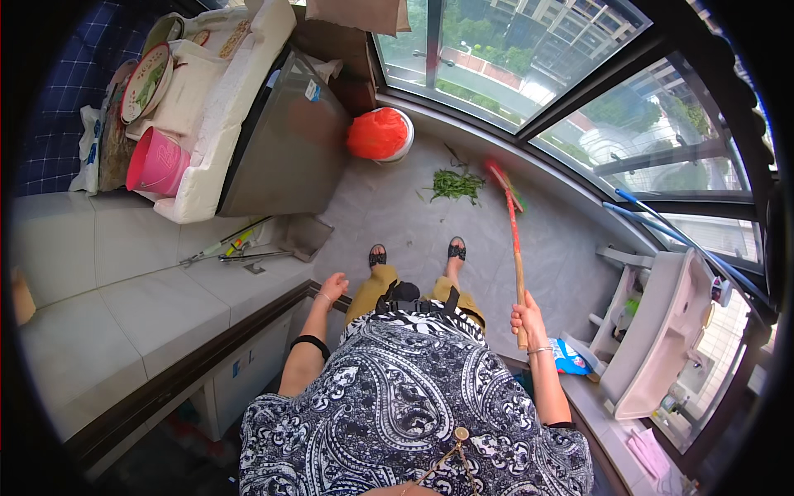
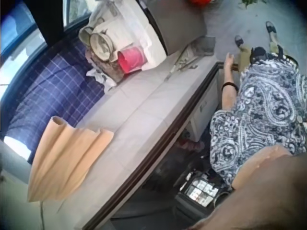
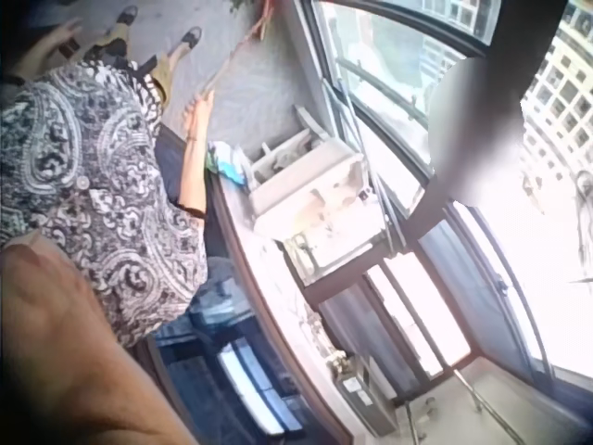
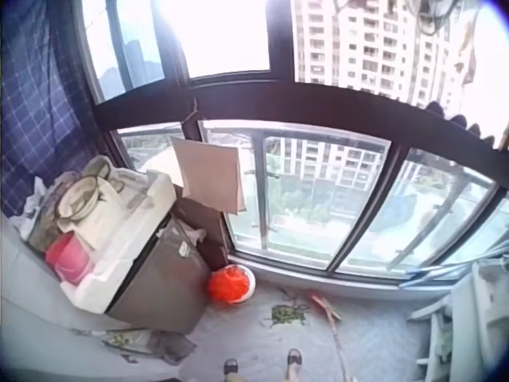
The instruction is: The recorder prepares a beverage, peels garlic in the kitchen, and sweeps plant debris into a dustpan on an outdoor balcony.
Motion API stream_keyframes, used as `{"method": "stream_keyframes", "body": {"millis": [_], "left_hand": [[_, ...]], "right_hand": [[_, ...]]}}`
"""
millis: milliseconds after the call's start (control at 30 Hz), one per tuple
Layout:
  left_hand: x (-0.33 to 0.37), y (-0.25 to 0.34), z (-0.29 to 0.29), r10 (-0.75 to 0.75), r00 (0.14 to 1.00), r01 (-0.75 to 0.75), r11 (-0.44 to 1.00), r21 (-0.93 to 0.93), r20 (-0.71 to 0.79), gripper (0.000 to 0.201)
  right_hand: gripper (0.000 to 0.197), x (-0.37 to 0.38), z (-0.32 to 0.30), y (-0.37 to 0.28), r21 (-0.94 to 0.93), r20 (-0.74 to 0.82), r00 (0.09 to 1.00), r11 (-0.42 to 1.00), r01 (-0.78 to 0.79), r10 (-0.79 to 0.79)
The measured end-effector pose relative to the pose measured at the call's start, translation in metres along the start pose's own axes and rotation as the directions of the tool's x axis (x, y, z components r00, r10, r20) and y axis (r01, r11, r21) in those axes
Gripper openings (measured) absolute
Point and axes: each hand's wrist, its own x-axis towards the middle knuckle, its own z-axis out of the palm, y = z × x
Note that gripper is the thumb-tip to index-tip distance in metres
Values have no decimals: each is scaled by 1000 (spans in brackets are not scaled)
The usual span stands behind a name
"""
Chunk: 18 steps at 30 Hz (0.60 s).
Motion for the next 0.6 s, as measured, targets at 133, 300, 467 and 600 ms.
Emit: {"method": "stream_keyframes", "body": {"millis": [133, 300, 467, 600], "left_hand": [[21, -22, -33, 11, 1000, -11, 999, -46, 5, 41], [22, -59, -77, 2, 999, -2, 1000, -2, -33, 38], [0, -96, -119, -179, 978, 168, 980, -109, -104, 35], [-5, -132, -148, -316, 917, 280, 944, -172, -243, 38]], "right_hand": [[72, 33, 52, -8, -168, 7, 1000, 985, 24, -23], [74, 36, 82, 35, -477, -111, 994, 877, -52, -2], [73, -19, 63, -1, -295, -57, 994, 950, -107, 95], [72, -14, 99, -17, -438, -61, 998, 899, -7, -21]]}}
